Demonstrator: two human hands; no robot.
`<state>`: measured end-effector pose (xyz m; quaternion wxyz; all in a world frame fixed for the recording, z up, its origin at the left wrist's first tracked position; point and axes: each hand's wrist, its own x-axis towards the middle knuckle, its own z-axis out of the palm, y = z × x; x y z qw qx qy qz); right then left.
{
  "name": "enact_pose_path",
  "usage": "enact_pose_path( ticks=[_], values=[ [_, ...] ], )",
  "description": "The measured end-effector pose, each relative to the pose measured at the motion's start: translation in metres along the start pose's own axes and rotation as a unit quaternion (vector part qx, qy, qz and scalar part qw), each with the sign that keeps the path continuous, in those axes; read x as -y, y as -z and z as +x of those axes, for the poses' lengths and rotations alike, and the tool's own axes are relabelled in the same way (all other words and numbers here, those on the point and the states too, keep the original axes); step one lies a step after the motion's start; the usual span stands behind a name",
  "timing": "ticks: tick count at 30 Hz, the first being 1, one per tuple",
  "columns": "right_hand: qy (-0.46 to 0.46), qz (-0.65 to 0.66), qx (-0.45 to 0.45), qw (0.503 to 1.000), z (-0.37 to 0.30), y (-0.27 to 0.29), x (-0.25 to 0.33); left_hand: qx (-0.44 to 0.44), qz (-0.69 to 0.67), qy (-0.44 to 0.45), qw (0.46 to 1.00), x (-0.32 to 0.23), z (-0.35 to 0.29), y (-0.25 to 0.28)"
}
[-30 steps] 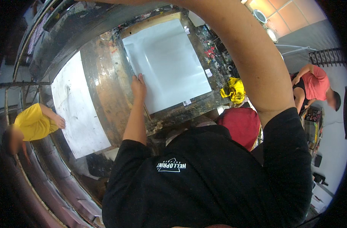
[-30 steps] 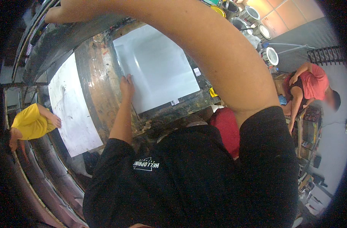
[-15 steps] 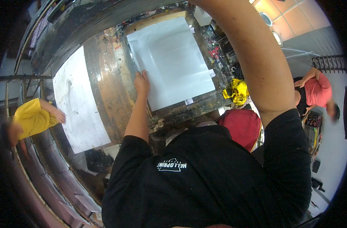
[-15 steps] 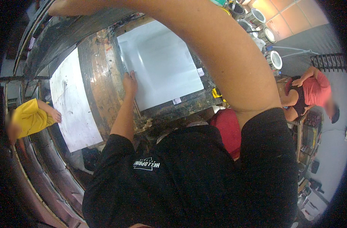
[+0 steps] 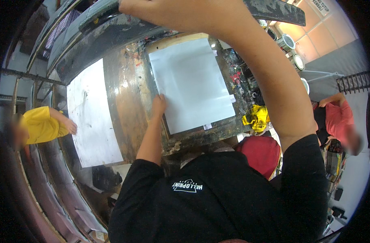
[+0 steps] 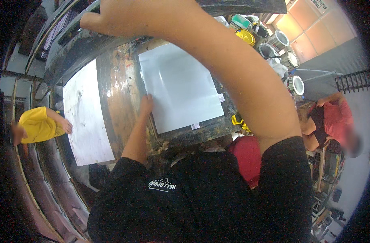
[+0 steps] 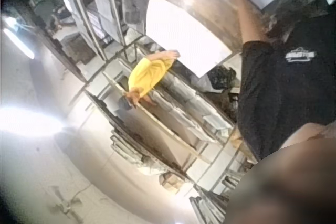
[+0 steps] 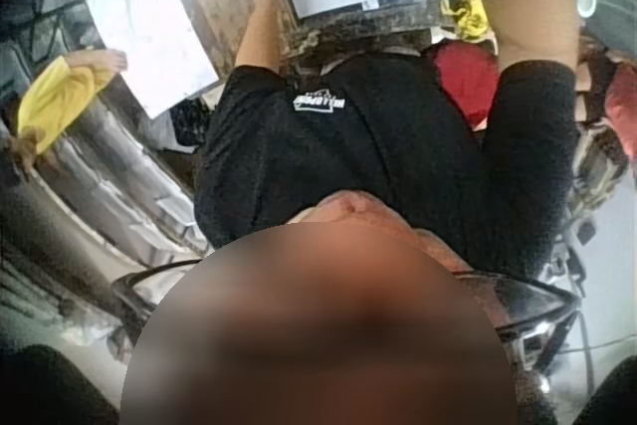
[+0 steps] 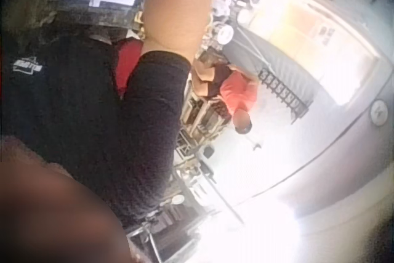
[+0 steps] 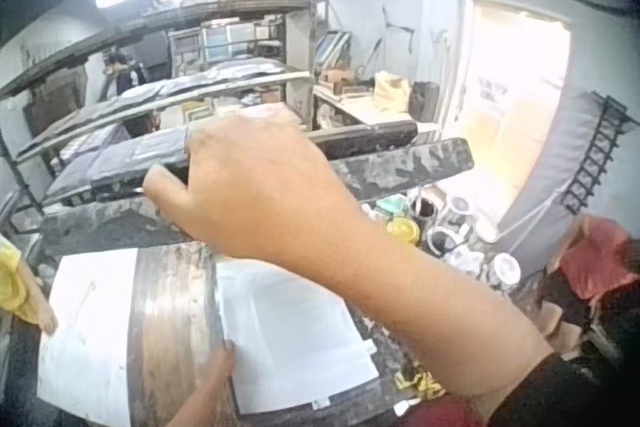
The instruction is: The person repeatedly places white paper sheets under a screen printing frame, uses a squeegee to pull ink across the screen, then lifts the frame and removes the printed sheet. The process is repeated continuously throughout the clip.
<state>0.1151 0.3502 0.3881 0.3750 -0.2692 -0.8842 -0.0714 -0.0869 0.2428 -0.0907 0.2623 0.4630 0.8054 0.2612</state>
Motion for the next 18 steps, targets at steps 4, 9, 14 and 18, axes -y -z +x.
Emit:
enact_pose_path(
  ticks=[4, 9, 14, 18],
  values=[
    [-0.02, -0.018, 0.033, 0.999, -0.004, 0.019, 0.012, 0.078, 0.053, 0.001, 0.996, -0.003, 0.005, 0.018],
    [-0.009, -0.01, 0.044, 0.999, 0.0, 0.02, 0.008, 0.116, 0.04, -0.003, 0.992, 0.009, 0.012, 0.023],
    [-0.008, 0.028, 0.054, 0.998, 0.002, 0.007, -0.001, 0.123, 0.049, -0.018, 0.991, 0.012, 0.015, 0.025],
    [-0.151, 0.003, 0.186, 0.971, 0.021, 0.044, 0.029, 0.145, 0.015, 0.018, 0.989, 0.011, 0.015, 0.026]
  ],
)
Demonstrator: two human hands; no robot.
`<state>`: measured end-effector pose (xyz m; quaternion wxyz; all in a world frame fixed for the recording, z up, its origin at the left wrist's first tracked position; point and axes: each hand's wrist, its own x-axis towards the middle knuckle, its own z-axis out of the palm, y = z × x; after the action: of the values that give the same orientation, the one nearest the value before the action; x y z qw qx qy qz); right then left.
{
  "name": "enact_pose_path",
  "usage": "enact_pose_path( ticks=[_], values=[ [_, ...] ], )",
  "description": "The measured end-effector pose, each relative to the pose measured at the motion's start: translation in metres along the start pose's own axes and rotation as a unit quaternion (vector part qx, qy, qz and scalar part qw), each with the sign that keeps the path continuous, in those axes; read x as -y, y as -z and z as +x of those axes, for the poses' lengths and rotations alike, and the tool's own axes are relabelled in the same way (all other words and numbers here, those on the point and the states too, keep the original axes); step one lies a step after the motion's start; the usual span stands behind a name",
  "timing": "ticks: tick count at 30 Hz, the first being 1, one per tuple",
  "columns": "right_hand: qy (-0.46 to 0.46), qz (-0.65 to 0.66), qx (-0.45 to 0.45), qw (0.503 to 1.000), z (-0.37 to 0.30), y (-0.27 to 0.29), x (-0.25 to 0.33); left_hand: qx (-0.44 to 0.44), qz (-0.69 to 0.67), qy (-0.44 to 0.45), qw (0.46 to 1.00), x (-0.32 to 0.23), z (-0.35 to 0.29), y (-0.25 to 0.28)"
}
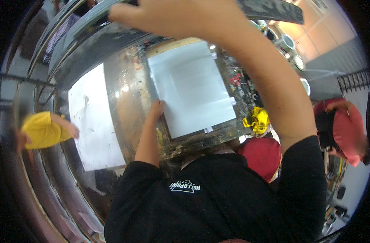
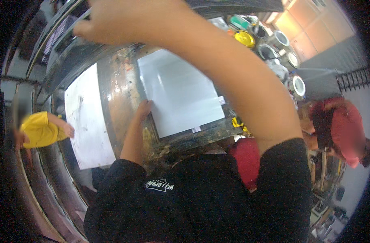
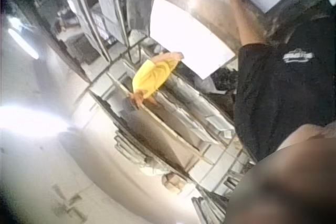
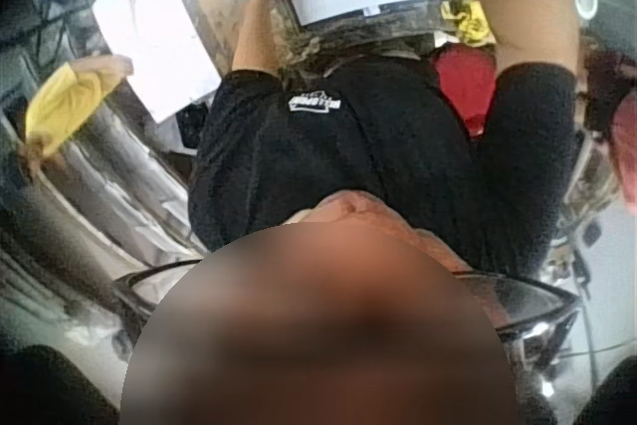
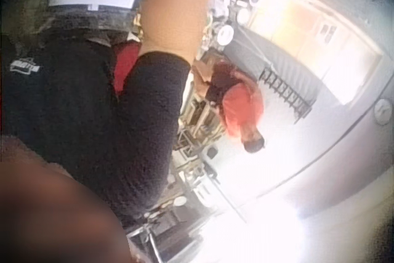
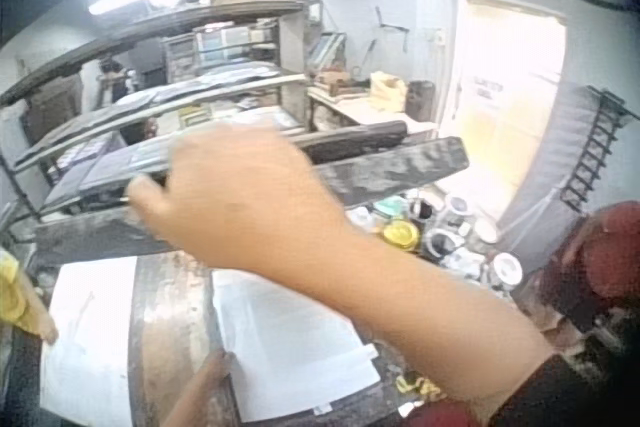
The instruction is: The person repeatedly places white paper sheets under a screen printing frame, uses a squeegee to pull ink across the screen, then lifts the frame and removes the printed sheet. The process is repeated continuously throughout the clip.
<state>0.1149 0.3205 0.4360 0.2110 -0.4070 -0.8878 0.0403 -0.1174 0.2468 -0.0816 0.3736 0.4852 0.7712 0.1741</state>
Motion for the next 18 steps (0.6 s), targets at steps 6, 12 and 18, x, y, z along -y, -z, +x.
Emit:
enact_pose_path(
  ticks=[6, 12, 18],
  values=[
    [0.07, -0.029, -0.093, 0.993, -0.01, -0.019, -0.01, -0.118, 0.139, -0.003, 0.983, -0.07, -0.011, 0.016],
    [0.066, -0.006, -0.117, 0.991, 0.0, -0.028, -0.002, -0.221, 0.243, -0.24, 0.913, -0.087, 0.077, -0.005],
    [-0.002, 0.015, -0.046, 0.999, 0.016, -0.015, 0.017, -0.174, 0.281, -0.189, 0.924, -0.11, 0.109, -0.025]
  ],
)
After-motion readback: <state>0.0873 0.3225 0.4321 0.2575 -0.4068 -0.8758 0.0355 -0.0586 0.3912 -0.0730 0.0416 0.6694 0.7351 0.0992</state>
